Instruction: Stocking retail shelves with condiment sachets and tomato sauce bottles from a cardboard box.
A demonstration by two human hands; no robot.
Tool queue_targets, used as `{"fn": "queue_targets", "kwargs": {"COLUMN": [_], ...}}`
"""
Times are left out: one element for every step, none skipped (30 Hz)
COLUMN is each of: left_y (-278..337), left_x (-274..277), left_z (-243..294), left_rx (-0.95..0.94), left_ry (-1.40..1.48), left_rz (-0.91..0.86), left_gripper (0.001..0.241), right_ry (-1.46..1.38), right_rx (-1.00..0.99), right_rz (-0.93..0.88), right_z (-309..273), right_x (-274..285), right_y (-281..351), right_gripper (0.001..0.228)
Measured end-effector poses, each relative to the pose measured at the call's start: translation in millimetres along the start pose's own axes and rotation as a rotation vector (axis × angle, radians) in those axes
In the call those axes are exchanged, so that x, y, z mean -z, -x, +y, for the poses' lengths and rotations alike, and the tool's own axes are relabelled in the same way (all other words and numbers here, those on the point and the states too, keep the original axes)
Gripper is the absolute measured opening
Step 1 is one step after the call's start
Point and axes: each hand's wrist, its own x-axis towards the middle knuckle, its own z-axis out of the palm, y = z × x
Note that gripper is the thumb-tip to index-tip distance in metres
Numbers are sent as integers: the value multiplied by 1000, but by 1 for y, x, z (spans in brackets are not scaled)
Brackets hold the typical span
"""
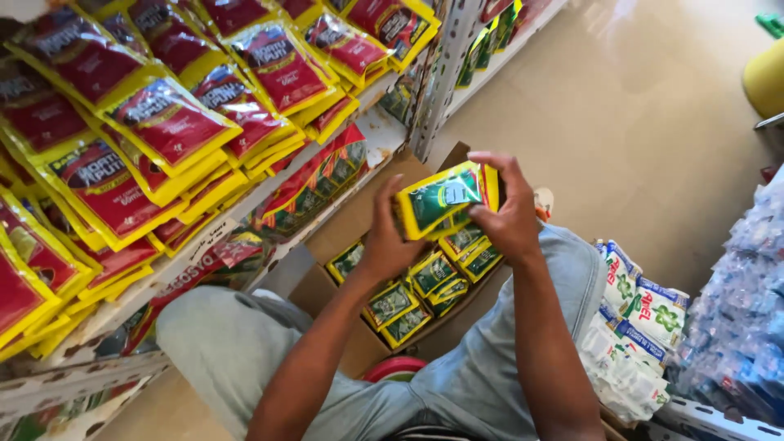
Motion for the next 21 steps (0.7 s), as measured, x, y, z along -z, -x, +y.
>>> {"fn": "queue_targets", "kwargs": {"left_y": [-1, -4, -4, -5, -10, -14, -13, -13, -15, -17, -16, -15, -17, -17, -18, -20, -20, -20, -19, -16, -14], "left_x": [4, 9, 15, 20, 25, 28, 33, 33, 32, 31, 32, 33, 33, 32, 32, 31, 30, 29, 28, 24, 21], "left_z": [-2, -1, -1, -1, 9, 18, 27, 32, 36, 40, 44, 49, 53, 55, 56, 58, 57, 57, 56, 50, 45], "left_rx": [10, 1, -20, -40, -40, -96, -141, -129, -146, -162, -152, -129, -113, -110, -98, -85, -86, -89, -92, -93, -50], "left_ry": [64, 68, 117, 166, 165, 133, 100, 99, 55, 11, 10, 21, 31, 29, 50, 71, 71, 85, 99, 101, 214], "left_rz": [-3, -2, -15, -28, -27, -54, -83, -85, -132, -179, -182, -241, -299, -300, -352, -403, -407, -432, -454, -456, -479], "left_gripper": [100, 100, 100, 100, 100, 102, 104, 104, 105, 107, 107, 108, 109, 109, 108, 107, 107, 104, 101, 101, 99], "right_ry": [-48, -42, 5, 51, 51, -4, -65, -70, 35, 140, 134, 81, 32, 28, -86, -202, -203, -402, -601, -600, -630], "right_rx": [-76, -69, -105, -142, -142, -156, -180, -190, -186, -181, -189, -208, -220, -221, -292, -362, -363, -323, -281, -281, -295], "right_rz": [7, 10, -14, -38, -39, -179, -321, -324, -425, -525, -527, -566, -602, -602, -642, -681, -676, -724, -769, -767, -749], "right_z": [11, 23, 36, 49, 55, 62, 69, 80, 91, 102, 113, 124, 136, 136, 137, 137, 130, 122, 115, 115, 114], "right_x": [5, 5, 4, 4, 3, 3, 1, -5, -10, -15, -18, -21, -22, -22, -22, -21, -22, -23, -23, -22, -21], "right_y": [3, 8, 14, 21, 22, 24, 31, 37, 41, 45, 51, 56, 58, 58, 57, 57, 54, 52, 50, 51, 51], "right_gripper": [64, 64, 61, 60, 60, 72, 85, 85, 94, 102, 102, 109, 116, 116, 118, 119, 119, 118, 116, 116, 107]}}
